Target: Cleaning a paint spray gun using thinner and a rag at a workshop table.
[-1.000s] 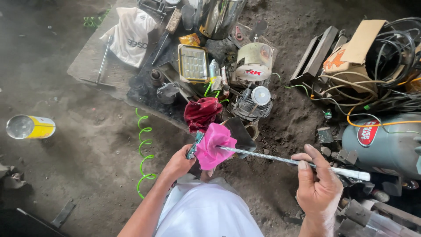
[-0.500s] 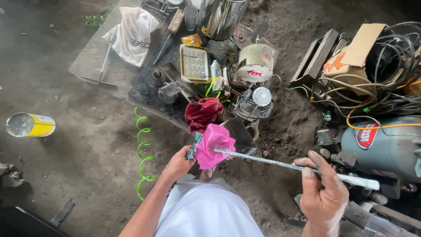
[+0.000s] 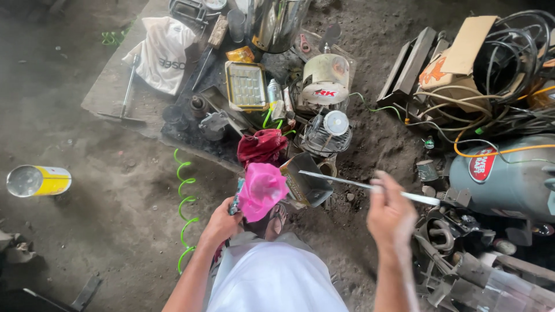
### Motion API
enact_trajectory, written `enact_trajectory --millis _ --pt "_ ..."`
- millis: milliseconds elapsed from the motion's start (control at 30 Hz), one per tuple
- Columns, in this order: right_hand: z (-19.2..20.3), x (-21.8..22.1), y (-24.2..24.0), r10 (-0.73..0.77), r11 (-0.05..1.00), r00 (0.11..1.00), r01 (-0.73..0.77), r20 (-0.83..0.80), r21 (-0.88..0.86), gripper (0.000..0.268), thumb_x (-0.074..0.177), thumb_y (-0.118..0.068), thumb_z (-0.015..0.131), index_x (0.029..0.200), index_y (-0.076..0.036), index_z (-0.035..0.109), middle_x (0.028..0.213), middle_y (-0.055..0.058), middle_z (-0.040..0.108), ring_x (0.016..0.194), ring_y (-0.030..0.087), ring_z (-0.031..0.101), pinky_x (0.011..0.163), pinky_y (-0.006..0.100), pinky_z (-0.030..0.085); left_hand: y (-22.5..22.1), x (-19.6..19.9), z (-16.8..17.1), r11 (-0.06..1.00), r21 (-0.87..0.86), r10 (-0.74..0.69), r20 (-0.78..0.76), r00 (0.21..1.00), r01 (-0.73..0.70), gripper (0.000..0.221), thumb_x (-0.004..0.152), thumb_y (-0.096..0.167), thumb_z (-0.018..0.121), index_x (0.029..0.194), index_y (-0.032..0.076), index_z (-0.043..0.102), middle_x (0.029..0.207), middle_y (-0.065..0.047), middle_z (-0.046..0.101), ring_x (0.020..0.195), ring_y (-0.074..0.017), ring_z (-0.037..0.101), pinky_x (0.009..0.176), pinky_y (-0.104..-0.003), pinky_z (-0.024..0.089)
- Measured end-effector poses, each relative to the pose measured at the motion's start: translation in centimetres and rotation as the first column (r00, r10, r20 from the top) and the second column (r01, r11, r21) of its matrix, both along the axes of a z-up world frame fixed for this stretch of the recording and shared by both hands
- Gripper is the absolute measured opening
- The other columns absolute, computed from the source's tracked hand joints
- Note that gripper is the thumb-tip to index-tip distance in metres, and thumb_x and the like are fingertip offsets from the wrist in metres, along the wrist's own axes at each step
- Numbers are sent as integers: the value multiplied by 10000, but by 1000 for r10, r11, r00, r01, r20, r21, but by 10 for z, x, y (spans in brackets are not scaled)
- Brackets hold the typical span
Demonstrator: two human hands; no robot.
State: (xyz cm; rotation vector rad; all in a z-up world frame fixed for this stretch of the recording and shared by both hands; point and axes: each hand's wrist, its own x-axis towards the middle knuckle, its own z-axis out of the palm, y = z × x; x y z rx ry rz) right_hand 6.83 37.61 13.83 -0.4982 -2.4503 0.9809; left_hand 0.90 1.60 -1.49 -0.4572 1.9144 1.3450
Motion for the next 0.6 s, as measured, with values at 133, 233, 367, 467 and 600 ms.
enact_trajectory --millis 133,233,367,467,600 --pt "-94 -15 -9 48 999 975 -52 219 11 517 949 -246 687 1432 -89 588 1359 160 686 1101 268 726 889 355 607 -16 14 -33 1000 -29 -6 -223 975 0 476 837 39 702 1304 87 621 1073 -75 760 995 -171 693 899 -335 539" --pt "-124 -15 -22 141 989 905 -145 400 -21 1112 721 -398 876 1571 -25 265 1533 259 426 1353 433 462 1089 468 409 -19 20 -27 998 -50 31 -229 973 -44 479 849 39 684 1320 94 624 1088 -78 766 1002 -170 697 909 -327 537" --pt "-159 -14 -30 196 977 816 -207 544 -41 1382 589 -489 916 1589 -55 67 1615 250 244 1445 437 325 1165 455 332 -20 27 -18 994 -57 81 -208 975 -95 486 846 73 732 1320 97 628 1088 -87 774 996 -174 700 906 -323 544" --pt "-160 -18 -35 169 983 816 -184 554 -28 1422 540 -482 948 1577 -73 66 1608 242 244 1459 435 310 1170 456 336 -21 32 -23 990 -64 106 -217 970 -123 528 815 41 730 1327 107 620 1089 -80 772 991 -175 704 900 -326 548" --pt "-176 -20 -33 153 986 821 -160 549 -36 1385 522 -430 956 1567 -73 120 1546 282 301 1411 448 356 1152 462 352 -20 35 -20 988 -103 92 -212 973 -116 530 826 35 721 1337 124 614 1084 -76 769 983 -172 707 893 -329 545"
